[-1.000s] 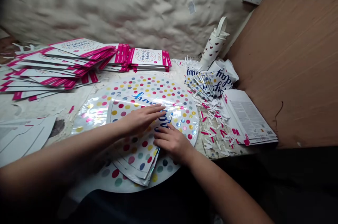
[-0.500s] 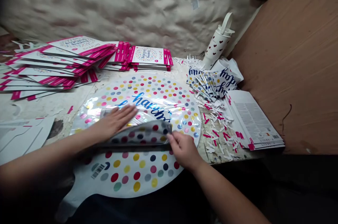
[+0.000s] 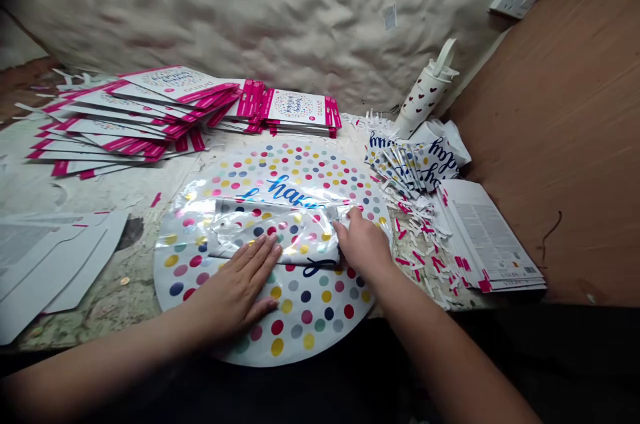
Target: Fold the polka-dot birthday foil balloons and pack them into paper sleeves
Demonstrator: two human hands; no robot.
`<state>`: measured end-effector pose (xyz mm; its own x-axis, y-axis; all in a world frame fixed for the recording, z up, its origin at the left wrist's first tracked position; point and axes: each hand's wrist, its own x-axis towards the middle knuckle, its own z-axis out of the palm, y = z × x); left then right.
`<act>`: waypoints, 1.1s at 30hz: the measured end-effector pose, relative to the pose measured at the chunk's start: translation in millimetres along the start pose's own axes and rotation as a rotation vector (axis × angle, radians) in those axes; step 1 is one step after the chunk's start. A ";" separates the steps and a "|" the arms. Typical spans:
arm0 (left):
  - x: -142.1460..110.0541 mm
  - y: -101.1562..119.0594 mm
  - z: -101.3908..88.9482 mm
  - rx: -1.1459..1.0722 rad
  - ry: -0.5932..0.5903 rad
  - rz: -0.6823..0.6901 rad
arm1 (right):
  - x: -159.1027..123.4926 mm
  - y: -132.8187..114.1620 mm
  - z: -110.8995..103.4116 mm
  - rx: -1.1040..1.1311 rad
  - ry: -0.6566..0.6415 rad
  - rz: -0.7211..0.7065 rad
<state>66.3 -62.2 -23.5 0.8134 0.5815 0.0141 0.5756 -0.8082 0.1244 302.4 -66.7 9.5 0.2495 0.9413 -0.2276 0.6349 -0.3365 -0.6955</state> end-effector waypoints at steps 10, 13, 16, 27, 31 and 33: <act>5.8 -6.1 -12.8 -0.021 -0.107 -0.013 | -30.6 1.4 33.8 -0.846 0.176 -0.847; 16.9 0.2 -16.5 0.048 -0.114 -0.102 | -46.9 -4.5 19.9 -0.768 0.256 -1.075; 23.9 -2.4 -17.5 0.085 -0.136 -0.104 | -65.1 2.9 13.6 -0.495 0.366 -1.249; 16.7 -12.6 -3.4 -0.122 -0.159 0.159 | -25.6 54.4 14.7 -0.362 0.054 -1.100; 6.5 -17.6 -0.5 -0.194 -0.065 0.230 | -19.6 43.2 2.2 -0.321 -0.282 -1.073; 6.5 -21.1 -7.6 -0.326 -0.017 0.185 | -13.9 38.4 -2.1 -0.186 -0.367 -0.852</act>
<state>58.8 -40.7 -18.5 0.9041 0.4243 0.0497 0.3640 -0.8259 0.4306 324.9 -92.8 -12.6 -0.5776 0.8119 0.0848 0.6115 0.4991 -0.6139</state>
